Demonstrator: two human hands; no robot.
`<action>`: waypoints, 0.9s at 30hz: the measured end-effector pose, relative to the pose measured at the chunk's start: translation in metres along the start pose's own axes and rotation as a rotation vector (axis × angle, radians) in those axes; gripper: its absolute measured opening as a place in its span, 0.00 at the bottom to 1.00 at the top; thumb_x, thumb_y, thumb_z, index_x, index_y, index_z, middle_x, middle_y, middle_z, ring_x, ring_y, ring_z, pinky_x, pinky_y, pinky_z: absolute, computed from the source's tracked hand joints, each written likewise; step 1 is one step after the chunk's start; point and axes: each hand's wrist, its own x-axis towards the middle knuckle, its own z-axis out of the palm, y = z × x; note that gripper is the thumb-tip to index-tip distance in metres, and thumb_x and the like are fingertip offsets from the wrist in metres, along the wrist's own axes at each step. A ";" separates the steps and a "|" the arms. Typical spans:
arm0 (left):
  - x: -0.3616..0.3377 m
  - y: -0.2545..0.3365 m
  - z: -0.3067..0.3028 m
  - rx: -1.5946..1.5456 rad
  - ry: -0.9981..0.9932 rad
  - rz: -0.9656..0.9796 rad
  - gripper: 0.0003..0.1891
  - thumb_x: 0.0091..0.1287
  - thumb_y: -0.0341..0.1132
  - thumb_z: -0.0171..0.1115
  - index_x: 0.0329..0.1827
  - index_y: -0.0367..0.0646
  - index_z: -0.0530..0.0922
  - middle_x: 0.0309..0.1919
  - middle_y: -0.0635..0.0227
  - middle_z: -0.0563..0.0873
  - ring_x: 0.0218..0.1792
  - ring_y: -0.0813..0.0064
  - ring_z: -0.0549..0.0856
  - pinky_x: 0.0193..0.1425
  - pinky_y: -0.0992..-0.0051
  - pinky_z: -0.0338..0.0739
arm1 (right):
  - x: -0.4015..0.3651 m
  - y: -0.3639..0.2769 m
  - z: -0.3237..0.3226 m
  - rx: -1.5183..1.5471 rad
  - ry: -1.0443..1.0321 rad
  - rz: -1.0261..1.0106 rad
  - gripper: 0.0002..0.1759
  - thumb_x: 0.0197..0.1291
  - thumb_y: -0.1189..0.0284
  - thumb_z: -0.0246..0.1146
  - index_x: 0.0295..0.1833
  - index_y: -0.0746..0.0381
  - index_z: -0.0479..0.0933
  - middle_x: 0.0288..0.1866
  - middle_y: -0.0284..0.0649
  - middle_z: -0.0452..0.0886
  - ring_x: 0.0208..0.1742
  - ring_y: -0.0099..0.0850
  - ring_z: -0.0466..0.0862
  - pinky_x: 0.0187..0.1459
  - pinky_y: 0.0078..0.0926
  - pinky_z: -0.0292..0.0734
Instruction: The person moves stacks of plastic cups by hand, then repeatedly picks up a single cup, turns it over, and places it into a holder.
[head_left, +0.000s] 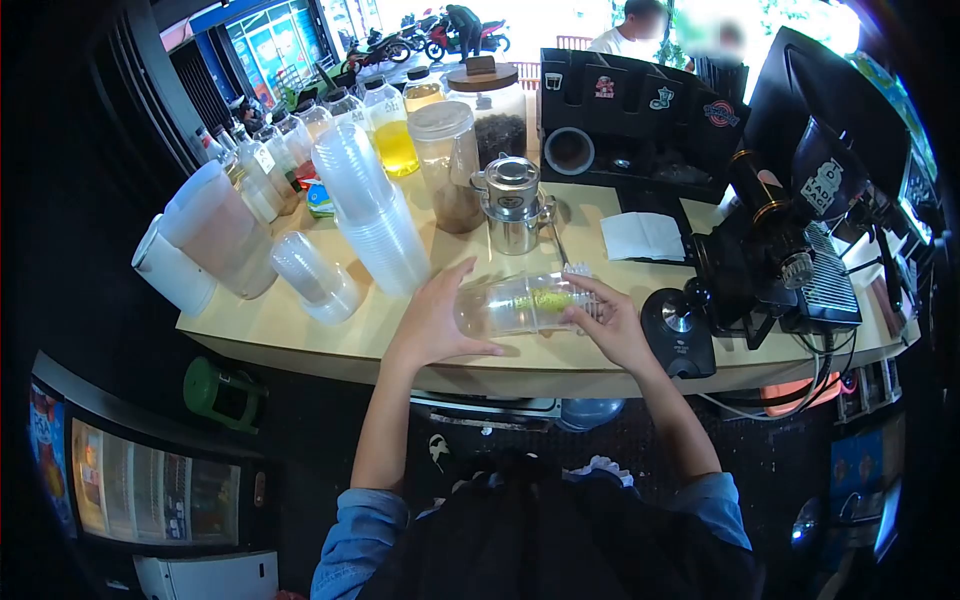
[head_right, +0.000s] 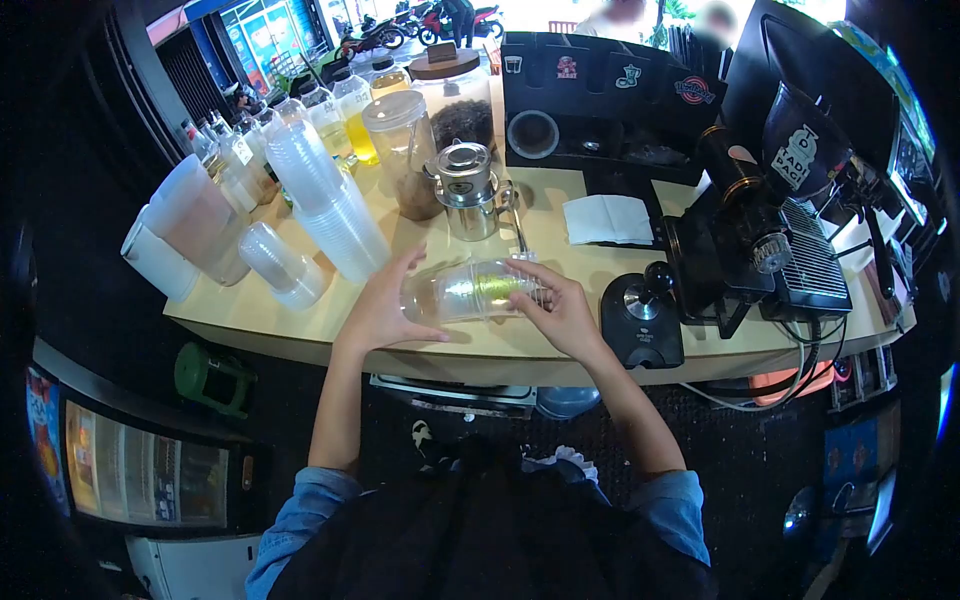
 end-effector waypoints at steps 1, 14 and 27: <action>-0.005 -0.005 0.001 -0.050 -0.104 -0.143 0.49 0.37 0.51 0.79 0.63 0.39 0.67 0.60 0.54 0.73 0.58 0.56 0.75 0.62 0.64 0.70 | 0.000 0.000 0.001 0.003 0.001 0.000 0.24 0.61 0.84 0.58 0.64 0.69 0.67 0.61 0.46 0.73 0.51 0.27 0.79 0.50 0.21 0.80; -0.008 0.006 0.037 -0.498 0.241 0.010 0.38 0.52 0.33 0.74 0.64 0.42 0.61 0.60 0.60 0.69 0.58 0.63 0.75 0.58 0.65 0.75 | 0.004 -0.014 0.004 0.117 0.042 -0.043 0.23 0.62 0.82 0.57 0.64 0.70 0.66 0.58 0.47 0.74 0.49 0.29 0.80 0.50 0.24 0.81; 0.008 0.005 0.044 -0.909 0.118 0.158 0.39 0.53 0.25 0.71 0.66 0.43 0.59 0.62 0.60 0.67 0.62 0.68 0.72 0.65 0.67 0.70 | -0.002 -0.039 0.002 0.172 0.076 0.018 0.25 0.65 0.78 0.56 0.67 0.68 0.63 0.55 0.47 0.77 0.44 0.29 0.83 0.48 0.25 0.79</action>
